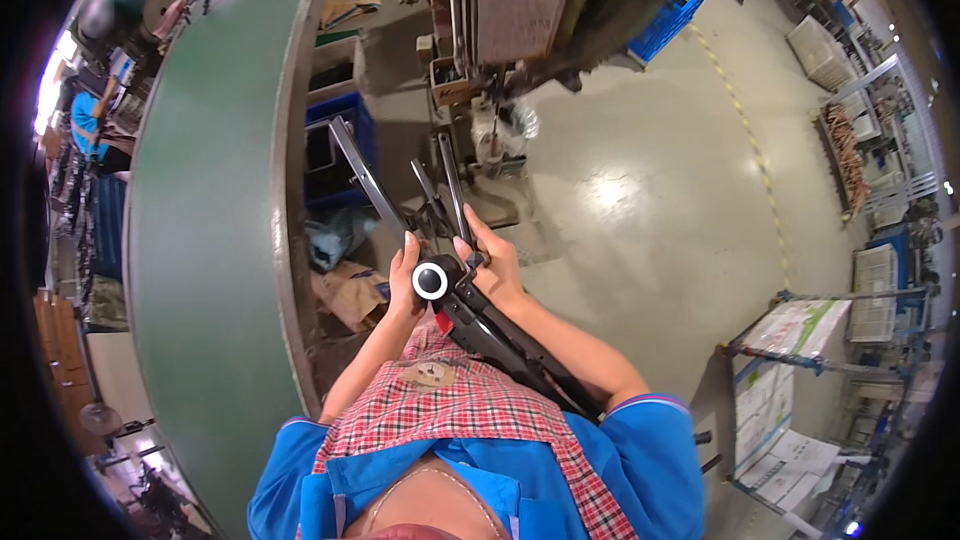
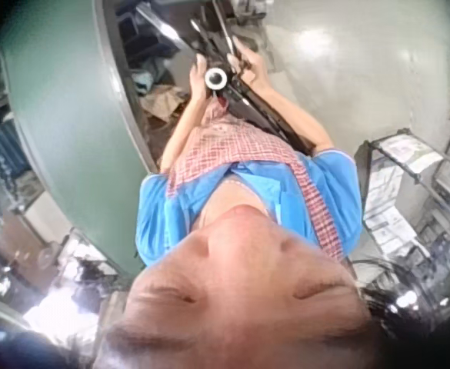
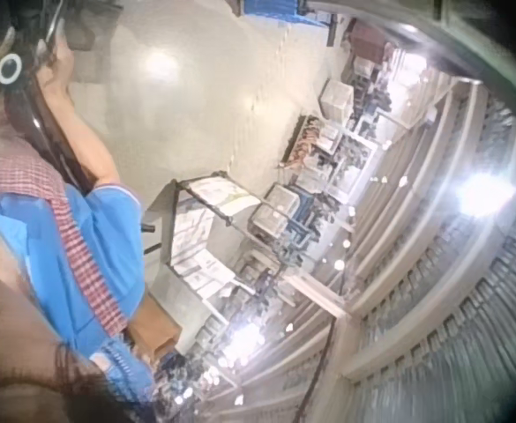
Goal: The person repeatedly picks up metal frame components from a green worktable, places them into a press machine, and operates the press to join parts. The person then removes the assembled frames and returns them to the table, repeating the cycle with multiple units.
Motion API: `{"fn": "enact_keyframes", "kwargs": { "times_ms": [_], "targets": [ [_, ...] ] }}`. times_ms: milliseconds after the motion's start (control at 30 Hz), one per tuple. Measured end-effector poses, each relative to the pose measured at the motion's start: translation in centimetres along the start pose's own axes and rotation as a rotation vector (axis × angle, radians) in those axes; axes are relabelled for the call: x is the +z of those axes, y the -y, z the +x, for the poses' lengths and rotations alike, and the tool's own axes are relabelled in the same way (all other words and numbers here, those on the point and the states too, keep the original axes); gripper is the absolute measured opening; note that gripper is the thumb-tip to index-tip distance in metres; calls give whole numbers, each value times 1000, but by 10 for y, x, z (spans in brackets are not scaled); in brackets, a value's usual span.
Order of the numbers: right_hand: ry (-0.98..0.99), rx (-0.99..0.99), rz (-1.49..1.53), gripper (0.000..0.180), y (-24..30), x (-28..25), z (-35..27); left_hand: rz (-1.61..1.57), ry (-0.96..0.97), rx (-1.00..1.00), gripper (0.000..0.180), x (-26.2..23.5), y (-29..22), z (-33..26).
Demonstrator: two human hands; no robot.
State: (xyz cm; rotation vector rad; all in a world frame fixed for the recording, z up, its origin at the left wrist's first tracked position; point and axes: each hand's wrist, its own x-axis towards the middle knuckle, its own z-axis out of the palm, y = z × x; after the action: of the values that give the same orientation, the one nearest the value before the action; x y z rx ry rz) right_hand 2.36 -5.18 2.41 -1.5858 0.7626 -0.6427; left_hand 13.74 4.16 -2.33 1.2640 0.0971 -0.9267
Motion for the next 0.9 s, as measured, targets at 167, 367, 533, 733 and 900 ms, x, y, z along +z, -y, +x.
{"fn": "enact_keyframes", "kwargs": {
  "times_ms": [167, 367, 533, 733, 900],
  "targets": [
    [-90, 44, -110, 51, -1, -21, 16, 153, 132, 18, 47, 21, 8, 29],
    [-129, 61, -225, 49, 7, -35, 22, 224, 175, -69, 43, 39, -2, 33],
    [-125, -16, -153, 48, -2, -44, 20, 166, 128, -100, 44, 53, 2, 15],
    [-28, 11, -169, 50, 2, -63, 21, 126, 52, -123, 43, 66, 4, 3],
    [-4, -8, -147, 48, 4, -72, 22, 125, 57, -32, 41, 64, 26, 4]
  ]
}}
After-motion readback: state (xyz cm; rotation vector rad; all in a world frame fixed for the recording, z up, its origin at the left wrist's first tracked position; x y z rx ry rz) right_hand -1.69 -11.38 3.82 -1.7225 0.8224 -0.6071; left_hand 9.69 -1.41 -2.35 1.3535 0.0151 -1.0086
